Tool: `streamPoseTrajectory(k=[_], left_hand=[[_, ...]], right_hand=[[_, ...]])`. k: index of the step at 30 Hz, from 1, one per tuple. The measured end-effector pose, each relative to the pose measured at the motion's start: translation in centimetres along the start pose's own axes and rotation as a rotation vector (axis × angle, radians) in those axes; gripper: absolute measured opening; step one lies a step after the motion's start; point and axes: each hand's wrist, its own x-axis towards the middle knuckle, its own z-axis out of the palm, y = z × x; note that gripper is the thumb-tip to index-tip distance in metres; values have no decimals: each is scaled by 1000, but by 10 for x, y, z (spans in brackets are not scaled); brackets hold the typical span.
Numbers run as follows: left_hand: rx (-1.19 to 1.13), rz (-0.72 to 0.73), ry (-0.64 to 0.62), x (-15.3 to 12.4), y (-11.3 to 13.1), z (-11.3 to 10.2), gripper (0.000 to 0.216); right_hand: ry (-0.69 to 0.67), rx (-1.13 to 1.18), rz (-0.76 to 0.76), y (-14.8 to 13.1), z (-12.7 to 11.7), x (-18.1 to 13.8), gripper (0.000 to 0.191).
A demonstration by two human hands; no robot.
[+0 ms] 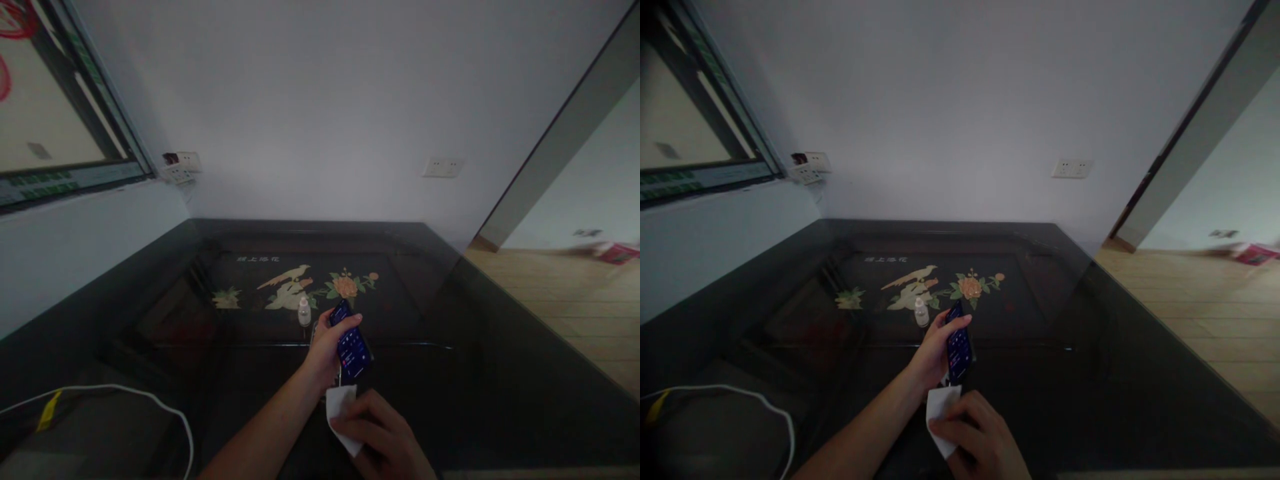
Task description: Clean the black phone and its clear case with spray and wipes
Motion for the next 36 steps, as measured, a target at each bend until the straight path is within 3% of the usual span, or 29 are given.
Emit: streamPoseTrajectory(k=[3, 7, 10, 13, 18, 25, 30, 36], left_hand=[[-2, 17, 0, 0, 0, 0, 76], [8, 25, 3, 0, 0, 0, 76], [18, 30, 3, 0, 1, 1, 77], [24, 29, 0, 0, 0, 1, 79], [35, 15, -33, 2, -1, 0, 80], [64, 20, -44, 3, -3, -2, 81], [47, 30, -76, 2, -3, -1, 80], [66, 44, -101, 0, -3, -1, 81]], right_hand=[[-65, -11, 5, 2, -8, -4, 36], [-129, -3, 165, 7, -35, -6, 29], [-6, -82, 240, 19, -62, -4, 25], [167, -223, 214, 36, -84, 1, 26], [322, -445, 183, 66, -93, 2, 38], [48, -597, 270, 97, -78, -19, 41], [-128, -528, 354, 89, -75, -25, 41], [-57, -300, 441, 59, -82, 3, 36]])
